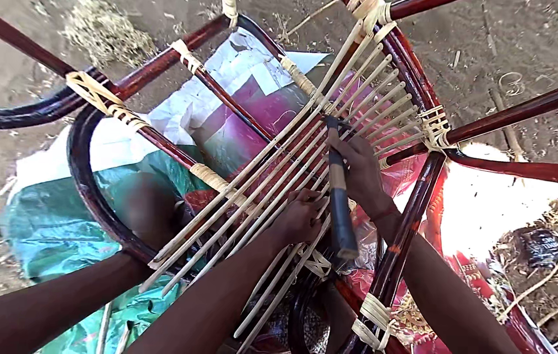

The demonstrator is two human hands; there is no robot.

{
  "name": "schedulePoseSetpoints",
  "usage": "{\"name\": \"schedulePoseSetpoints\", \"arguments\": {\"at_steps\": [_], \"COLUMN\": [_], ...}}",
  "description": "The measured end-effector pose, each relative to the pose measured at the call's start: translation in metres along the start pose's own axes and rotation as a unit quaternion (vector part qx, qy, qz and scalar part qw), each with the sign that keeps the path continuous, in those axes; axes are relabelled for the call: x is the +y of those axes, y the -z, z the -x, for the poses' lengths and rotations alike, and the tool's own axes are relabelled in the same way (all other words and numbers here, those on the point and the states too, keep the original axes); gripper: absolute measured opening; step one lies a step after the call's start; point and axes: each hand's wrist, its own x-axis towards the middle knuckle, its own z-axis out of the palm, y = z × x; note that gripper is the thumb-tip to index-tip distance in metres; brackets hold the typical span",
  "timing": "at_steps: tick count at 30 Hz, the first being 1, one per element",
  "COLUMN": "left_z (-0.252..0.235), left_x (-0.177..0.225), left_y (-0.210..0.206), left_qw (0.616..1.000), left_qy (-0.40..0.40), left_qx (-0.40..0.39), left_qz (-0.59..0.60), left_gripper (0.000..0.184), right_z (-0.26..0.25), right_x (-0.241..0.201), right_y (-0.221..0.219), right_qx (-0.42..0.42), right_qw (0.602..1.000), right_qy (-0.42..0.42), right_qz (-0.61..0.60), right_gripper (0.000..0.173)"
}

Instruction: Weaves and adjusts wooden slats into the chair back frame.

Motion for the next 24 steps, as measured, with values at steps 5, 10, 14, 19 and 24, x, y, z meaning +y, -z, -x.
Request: {"name": "schedulePoseSetpoints", "arguments": {"at_steps": [5, 10, 14, 19, 24], "left_z": [0.000, 0.001, 0.000, 0.000, 0.000], "left_x": [-0.006, -0.007, -0.007, -0.005, -0.005], "left_y": [-0.007, -0.009, -0.008, -0.007, -0.006], "left_qw": [1.000, 1.000, 1.000, 1.000, 1.000], "left_qy": [-0.004, -0.008, -0.002, 0.007, 0.011], "left_qx": [0.003, 0.004, -0.004, -0.016, -0.022], "left_qz": [0.003, -0.004, -0.011, -0.009, -0.006], "left_gripper": [0.021, 0.021, 0.021, 0.021, 0.022], "right_z": [0.001, 0.010, 0.013, 0.001, -0.006], "right_x": [-0.002, 0.007, 0.014, 0.017, 0.018], "right_y": [0.003, -0.007, -0.014, -0.018, -0.023], "right_qx": [0.246, 0.266, 0.251, 0.173, 0.148], "right_qw": [0.954, 0.894, 0.882, 0.881, 0.876], "right_qy": [-0.052, -0.217, -0.248, -0.270, -0.261], "right_qz": [-0.164, -0.287, -0.313, -0.349, -0.377], "right_gripper": [0.040, 0.027, 0.024, 0.026, 0.026]}}
